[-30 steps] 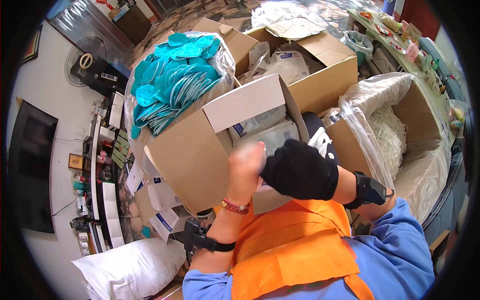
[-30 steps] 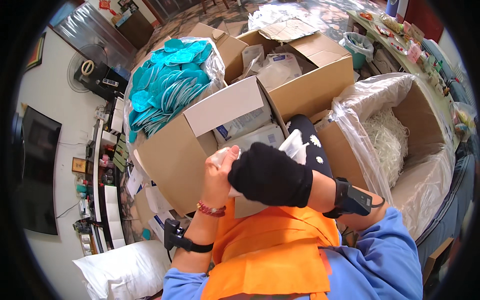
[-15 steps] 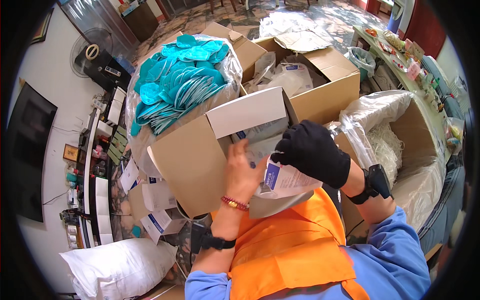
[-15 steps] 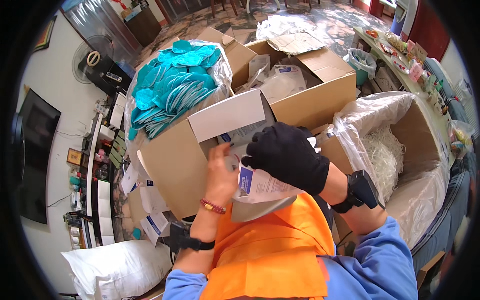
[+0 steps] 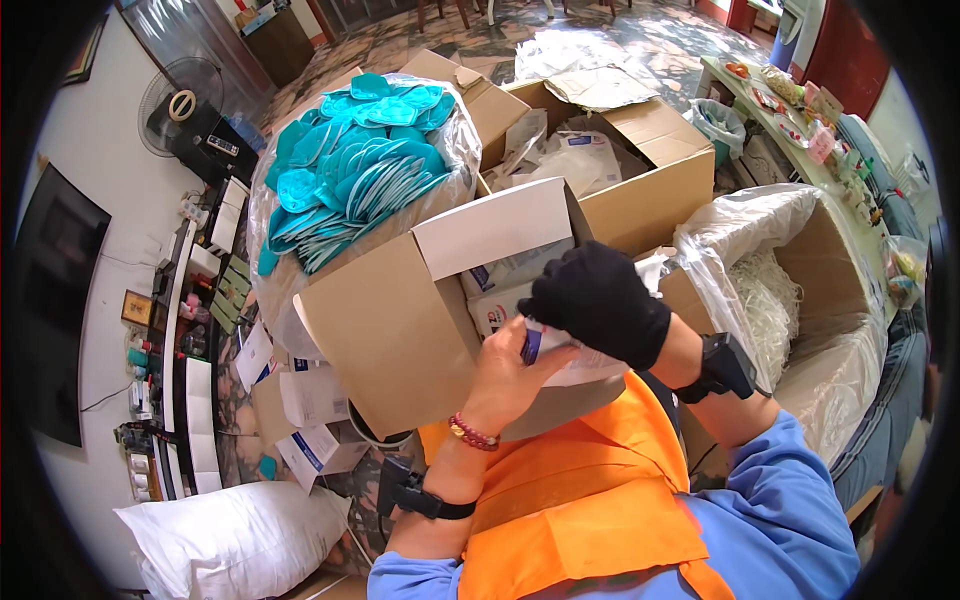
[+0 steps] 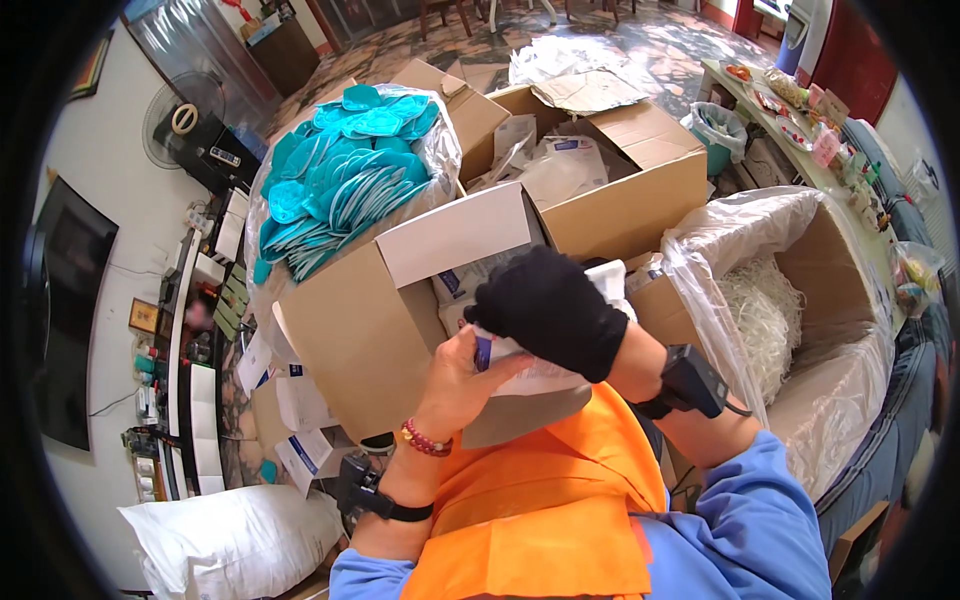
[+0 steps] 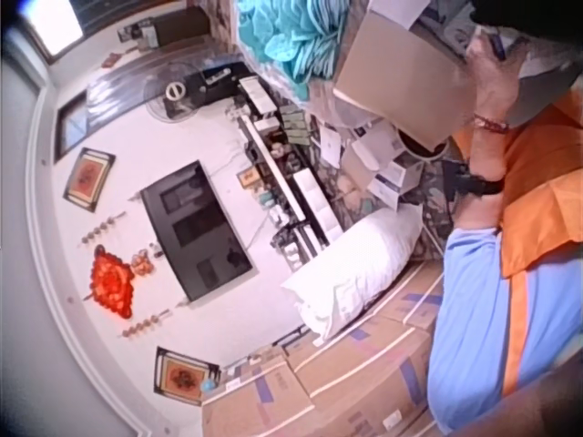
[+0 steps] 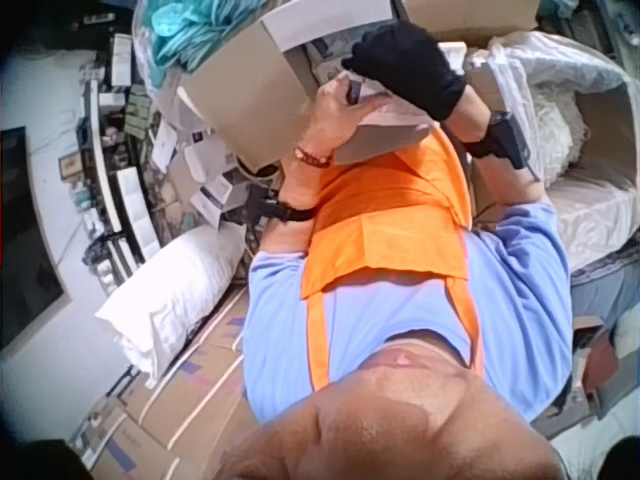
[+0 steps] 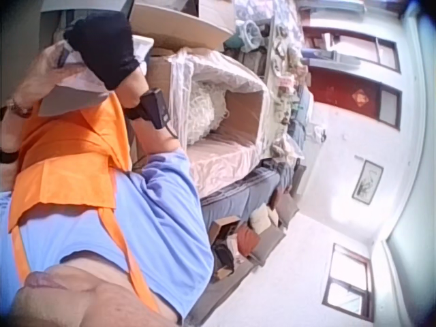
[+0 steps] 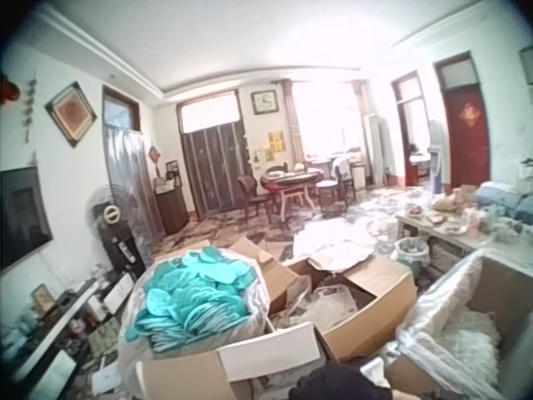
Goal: The person is packing face masks into a shipping box.
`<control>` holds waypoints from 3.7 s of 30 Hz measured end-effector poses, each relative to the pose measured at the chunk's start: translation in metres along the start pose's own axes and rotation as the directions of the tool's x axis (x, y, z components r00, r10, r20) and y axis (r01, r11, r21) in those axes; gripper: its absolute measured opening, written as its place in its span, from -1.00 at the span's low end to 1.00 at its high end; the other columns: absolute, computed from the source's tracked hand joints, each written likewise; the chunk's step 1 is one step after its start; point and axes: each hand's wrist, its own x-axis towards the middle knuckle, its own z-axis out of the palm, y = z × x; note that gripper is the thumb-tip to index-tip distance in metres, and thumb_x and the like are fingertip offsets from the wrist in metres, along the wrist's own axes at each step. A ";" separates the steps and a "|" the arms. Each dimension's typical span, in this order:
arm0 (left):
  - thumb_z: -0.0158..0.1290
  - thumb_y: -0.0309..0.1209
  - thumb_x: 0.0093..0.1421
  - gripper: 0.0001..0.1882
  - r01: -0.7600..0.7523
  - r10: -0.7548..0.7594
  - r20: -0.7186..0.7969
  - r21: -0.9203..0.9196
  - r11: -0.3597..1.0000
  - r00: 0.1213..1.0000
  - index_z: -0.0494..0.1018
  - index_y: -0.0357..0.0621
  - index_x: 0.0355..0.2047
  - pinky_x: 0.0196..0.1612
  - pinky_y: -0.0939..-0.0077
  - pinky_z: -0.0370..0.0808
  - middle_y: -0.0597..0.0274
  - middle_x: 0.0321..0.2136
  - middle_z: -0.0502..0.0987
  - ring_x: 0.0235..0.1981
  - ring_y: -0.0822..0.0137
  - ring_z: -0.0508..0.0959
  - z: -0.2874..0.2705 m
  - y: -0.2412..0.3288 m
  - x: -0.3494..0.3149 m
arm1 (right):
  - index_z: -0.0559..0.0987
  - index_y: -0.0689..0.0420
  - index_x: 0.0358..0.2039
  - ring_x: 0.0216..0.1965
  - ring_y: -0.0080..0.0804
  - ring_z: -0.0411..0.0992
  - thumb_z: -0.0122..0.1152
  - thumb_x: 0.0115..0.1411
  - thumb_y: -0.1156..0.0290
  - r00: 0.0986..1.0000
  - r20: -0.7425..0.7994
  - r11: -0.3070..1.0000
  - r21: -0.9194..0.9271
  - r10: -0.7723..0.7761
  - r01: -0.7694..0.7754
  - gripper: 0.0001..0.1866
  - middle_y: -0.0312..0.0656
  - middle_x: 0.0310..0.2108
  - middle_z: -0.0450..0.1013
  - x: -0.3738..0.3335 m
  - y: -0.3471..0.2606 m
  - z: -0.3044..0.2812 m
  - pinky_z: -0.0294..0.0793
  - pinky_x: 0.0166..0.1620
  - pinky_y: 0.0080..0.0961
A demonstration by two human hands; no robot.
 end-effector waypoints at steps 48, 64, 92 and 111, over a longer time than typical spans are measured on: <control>0.14 -0.22 0.30 -0.53 0.147 -0.381 -0.137 -0.765 0.627 0.914 0.38 -0.23 0.10 0.16 0.31 0.38 0.15 0.03 0.50 0.06 0.29 0.48 0.003 -0.043 0.002 | 0.66 0.13 -0.29 -0.32 -0.04 0.44 0.31 0.14 0.34 0.829 0.062 0.796 0.249 0.556 -0.552 -0.84 -0.03 -0.44 0.40 -0.044 -0.015 -0.028 0.46 -0.23 -0.28; 0.14 -0.36 0.29 -0.70 0.173 -0.275 -0.034 -0.704 0.689 0.961 0.49 -0.13 0.00 -0.08 0.61 0.45 0.39 -0.16 0.58 -0.18 0.57 0.52 0.016 -0.037 0.001 | 0.61 0.29 -0.08 -0.35 -0.67 0.39 0.23 0.28 0.30 0.387 0.227 0.137 0.684 0.894 -0.716 -0.68 -0.38 -0.35 0.53 -0.071 0.020 -0.040 0.41 -0.21 -0.62; 0.24 -0.34 0.12 -0.36 -0.091 0.456 -0.274 0.770 0.632 0.847 0.26 -0.25 0.16 0.05 0.12 0.46 -0.07 0.10 0.40 0.04 -0.06 0.49 0.004 0.002 -0.004 | 0.46 0.24 0.10 0.04 0.02 0.36 0.04 0.27 0.57 0.385 0.040 0.305 0.539 0.922 -0.785 -0.63 0.08 0.02 0.42 -0.135 0.080 -0.042 0.39 0.09 -0.22; 0.21 -0.42 0.20 -0.79 0.166 -0.203 -0.159 -0.215 0.962 0.966 0.56 -0.27 -0.19 -0.38 0.63 0.44 0.37 -0.47 0.59 -0.49 0.57 0.48 0.001 -0.036 0.018 | 0.54 0.14 0.07 -0.06 -0.36 0.51 0.10 0.34 0.28 0.413 -0.404 0.578 0.555 0.816 -0.599 -0.64 -0.19 -0.07 0.53 -0.165 0.135 -0.058 0.46 0.05 -0.42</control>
